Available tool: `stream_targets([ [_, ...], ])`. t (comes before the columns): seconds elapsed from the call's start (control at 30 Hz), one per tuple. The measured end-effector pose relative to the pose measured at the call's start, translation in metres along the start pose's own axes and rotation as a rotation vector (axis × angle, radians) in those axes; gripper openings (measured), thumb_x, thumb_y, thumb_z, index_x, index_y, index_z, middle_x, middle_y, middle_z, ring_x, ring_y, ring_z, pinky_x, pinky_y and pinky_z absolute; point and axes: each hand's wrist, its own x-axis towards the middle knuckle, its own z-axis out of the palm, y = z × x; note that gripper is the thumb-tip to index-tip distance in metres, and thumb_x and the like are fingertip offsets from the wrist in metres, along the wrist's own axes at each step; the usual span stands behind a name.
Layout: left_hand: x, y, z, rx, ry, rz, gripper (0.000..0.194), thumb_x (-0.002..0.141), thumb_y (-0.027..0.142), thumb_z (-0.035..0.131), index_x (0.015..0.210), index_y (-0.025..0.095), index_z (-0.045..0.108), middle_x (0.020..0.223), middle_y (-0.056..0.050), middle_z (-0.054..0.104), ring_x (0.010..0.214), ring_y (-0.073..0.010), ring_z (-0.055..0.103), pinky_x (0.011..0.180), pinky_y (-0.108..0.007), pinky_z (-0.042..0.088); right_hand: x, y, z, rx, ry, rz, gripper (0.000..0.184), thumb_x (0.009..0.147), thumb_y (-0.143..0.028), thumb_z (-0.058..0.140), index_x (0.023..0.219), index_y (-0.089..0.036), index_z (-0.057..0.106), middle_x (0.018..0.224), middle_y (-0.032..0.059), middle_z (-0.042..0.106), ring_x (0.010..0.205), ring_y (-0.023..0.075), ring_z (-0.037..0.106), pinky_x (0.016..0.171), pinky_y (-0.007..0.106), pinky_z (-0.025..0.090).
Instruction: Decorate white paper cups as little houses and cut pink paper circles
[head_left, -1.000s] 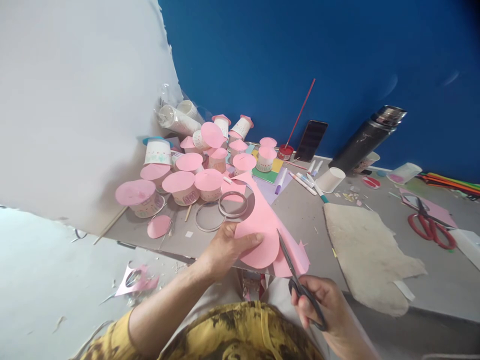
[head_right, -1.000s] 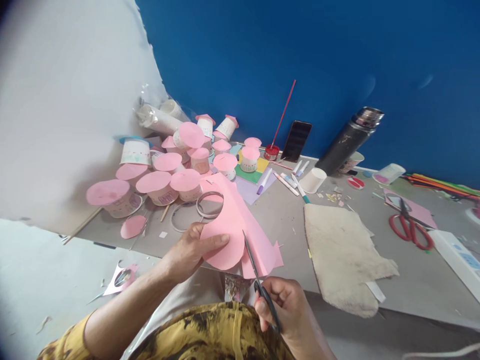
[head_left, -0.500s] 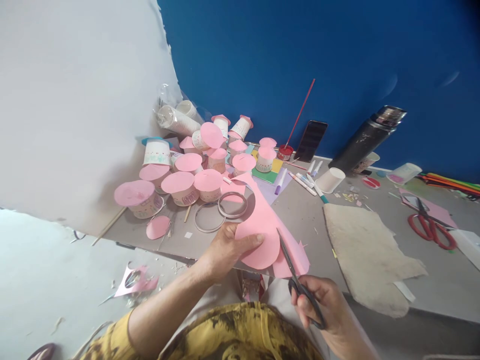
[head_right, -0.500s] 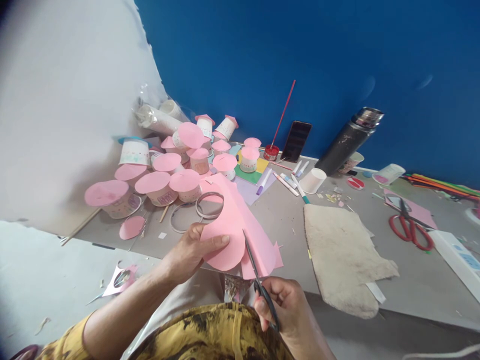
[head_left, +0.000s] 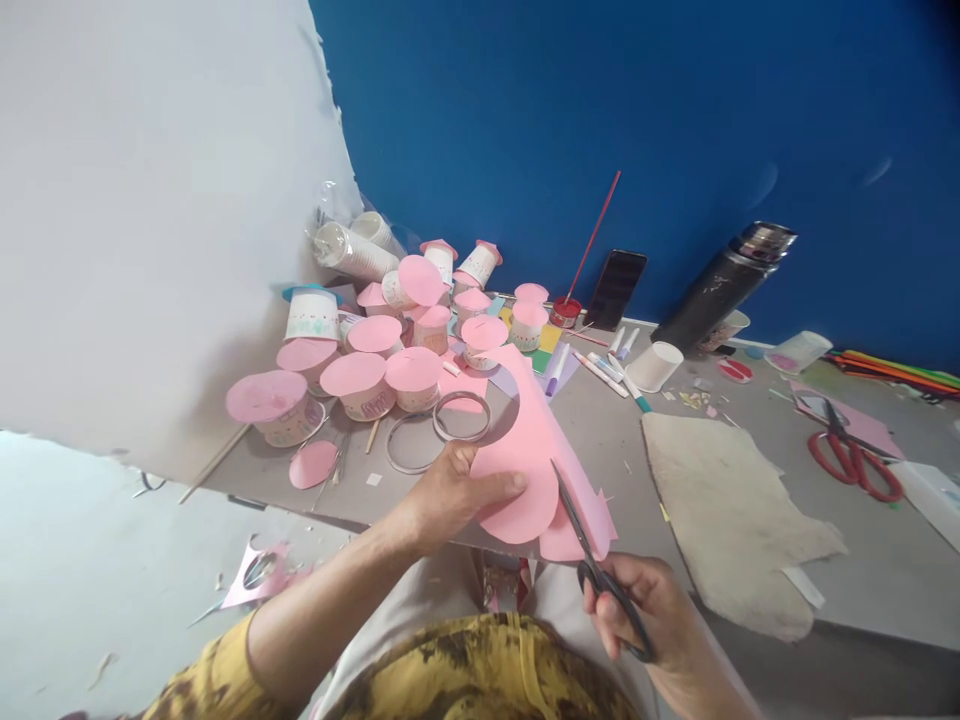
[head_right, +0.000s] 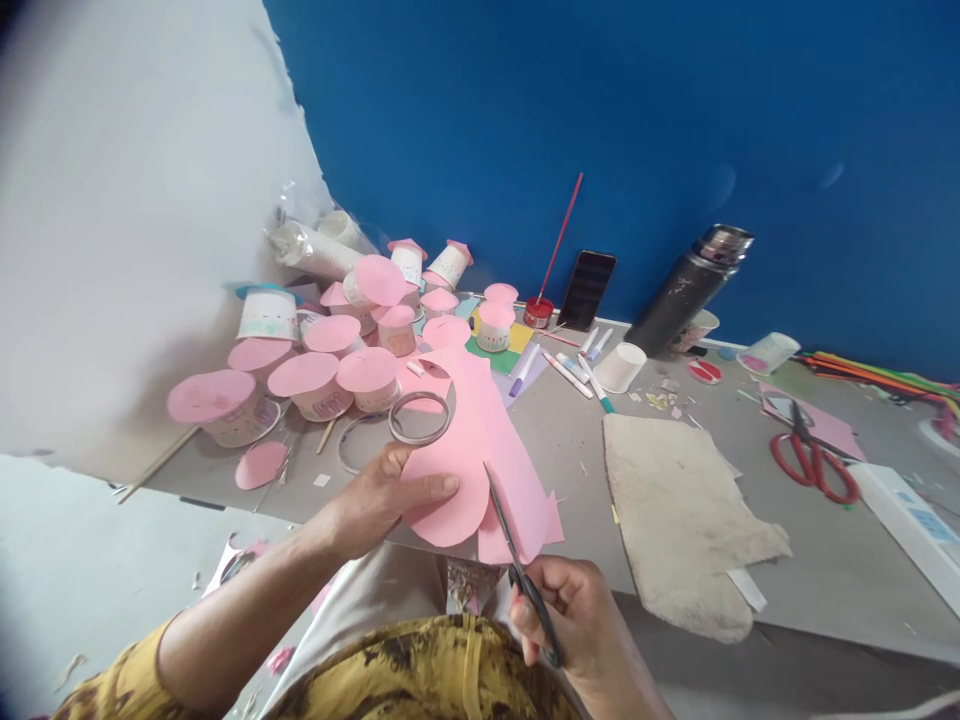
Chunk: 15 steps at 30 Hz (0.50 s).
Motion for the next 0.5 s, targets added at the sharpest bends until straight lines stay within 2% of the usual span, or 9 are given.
stream_targets([
  [0.23,0.0026,-0.0006,-0.0026,0.023,-0.008,-0.019,0.041,0.071,0.042,0.087,0.096,0.011,0.079,0.089,-0.012,0.079,0.077,-0.0231,0.071,0.072,-0.033,0.055,0.0021,0.0048,0.0008,0.032,0.018,0.001,0.066,0.066,-0.080,0.076,0.070,-0.015,0.064,0.048,-0.0017,0.051,0.044,0.0080,0.040,0.048,0.023,0.031],
  [0.5,0.0044,0.0050,-0.0061,0.079,-0.023,-0.040,0.037,0.071,0.043,0.086,0.090,0.012,0.080,0.086,-0.010,0.078,0.080,-0.0244,0.071,0.074,-0.032,0.056,0.0030,0.0002,-0.0029,-0.002,-0.024,0.018,0.065,0.070,-0.078,0.075,0.075,-0.013,0.067,0.054,0.0006,0.057,0.047,0.0091,0.046,0.050,0.023,0.035],
])
